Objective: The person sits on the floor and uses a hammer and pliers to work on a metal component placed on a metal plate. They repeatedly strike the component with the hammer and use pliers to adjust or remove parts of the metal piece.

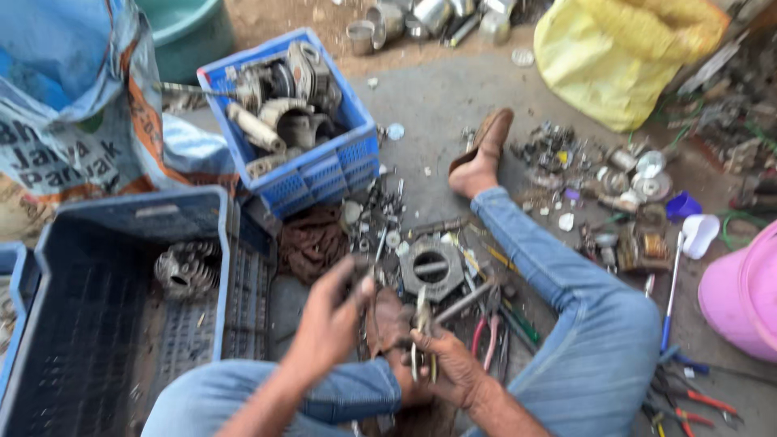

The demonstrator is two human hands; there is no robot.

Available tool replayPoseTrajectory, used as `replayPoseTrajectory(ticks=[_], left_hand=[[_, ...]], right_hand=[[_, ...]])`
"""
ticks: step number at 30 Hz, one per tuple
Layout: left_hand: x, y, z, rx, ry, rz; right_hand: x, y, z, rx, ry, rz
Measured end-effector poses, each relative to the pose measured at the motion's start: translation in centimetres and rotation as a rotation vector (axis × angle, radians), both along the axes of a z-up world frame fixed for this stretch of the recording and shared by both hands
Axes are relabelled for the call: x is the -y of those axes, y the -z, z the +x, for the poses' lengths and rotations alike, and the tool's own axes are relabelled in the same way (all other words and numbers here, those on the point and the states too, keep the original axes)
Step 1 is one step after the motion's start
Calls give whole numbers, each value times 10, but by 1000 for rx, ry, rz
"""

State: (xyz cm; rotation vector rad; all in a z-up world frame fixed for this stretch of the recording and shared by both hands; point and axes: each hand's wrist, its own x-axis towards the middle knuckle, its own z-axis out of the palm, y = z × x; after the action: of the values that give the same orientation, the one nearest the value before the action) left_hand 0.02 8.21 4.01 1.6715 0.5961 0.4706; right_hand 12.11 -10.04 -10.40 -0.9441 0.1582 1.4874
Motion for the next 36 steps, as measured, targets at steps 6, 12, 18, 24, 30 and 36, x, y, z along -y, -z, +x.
replayPoseTrajectory(ticks=[6, 12, 18, 24, 30, 36], left_hand=[[-42, -38, 19, -2, 287, 116], [-51, -33, 19, 4, 369, 80], [-60, -24, 0, 62, 404, 142], [-60, -30, -4, 100, 379, 250], [-57, -32, -5, 91, 332, 319], [-47, -36, -6, 60, 297, 403]], right_hand=[[28, -83, -3, 616, -317, 154], [19, -127, 21, 1113, -504, -47], [-9, -146, 18, 1597, -496, 49], [-26, -163, 20, 1481, -602, -62], [-26, -175, 17, 1565, -581, -42], [-23, -182, 21, 1464, -682, -153]])
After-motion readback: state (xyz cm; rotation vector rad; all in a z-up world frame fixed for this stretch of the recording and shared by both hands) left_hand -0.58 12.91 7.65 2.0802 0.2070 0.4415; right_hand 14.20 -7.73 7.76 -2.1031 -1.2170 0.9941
